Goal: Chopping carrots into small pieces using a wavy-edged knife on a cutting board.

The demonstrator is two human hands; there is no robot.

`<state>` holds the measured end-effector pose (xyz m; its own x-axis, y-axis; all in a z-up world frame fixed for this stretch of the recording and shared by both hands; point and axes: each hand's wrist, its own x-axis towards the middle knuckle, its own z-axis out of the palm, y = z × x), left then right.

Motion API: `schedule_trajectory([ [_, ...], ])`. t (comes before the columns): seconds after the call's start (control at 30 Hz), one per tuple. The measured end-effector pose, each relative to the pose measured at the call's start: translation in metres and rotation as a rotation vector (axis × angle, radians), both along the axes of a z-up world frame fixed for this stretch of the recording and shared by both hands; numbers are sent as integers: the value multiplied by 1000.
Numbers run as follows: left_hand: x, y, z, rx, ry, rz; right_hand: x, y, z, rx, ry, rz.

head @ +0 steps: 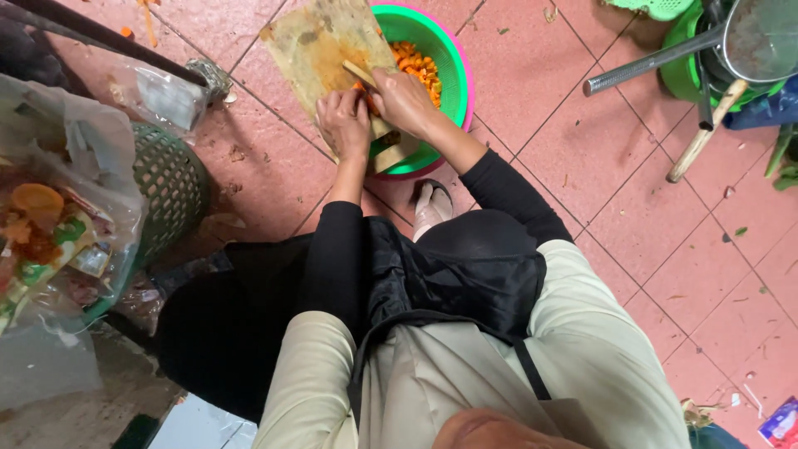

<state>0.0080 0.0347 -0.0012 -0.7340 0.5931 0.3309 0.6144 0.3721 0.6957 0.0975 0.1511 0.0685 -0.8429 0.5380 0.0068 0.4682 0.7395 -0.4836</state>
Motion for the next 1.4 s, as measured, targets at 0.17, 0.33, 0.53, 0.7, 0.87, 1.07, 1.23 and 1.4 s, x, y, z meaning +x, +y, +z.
schedule_trajectory([
  [0.17,4,-1,-6,-1,46,12,-11,23,-41,47,-80,184],
  [0.33,1,-1,-21,-31,59,3,-4,4,-32,18,-32,89],
  [0.53,-8,0,0,-90,98,-57,5,-5,-26,-17,42,-32],
  [0.7,-34,7,26,18,282,-259,35,13,-27,-59,213,-133],
  [0.87,-57,15,-16,10,395,-724,67,16,-28,-60,163,-283],
  [1.07,-10,-10,17,-27,309,-395,50,-6,-15,-44,129,-176],
  [1.23,-1,-10,11,-103,315,-304,32,-13,-18,29,41,-87],
  [1.4,-2,-9,20,-44,325,-338,30,8,-36,34,29,-74],
])
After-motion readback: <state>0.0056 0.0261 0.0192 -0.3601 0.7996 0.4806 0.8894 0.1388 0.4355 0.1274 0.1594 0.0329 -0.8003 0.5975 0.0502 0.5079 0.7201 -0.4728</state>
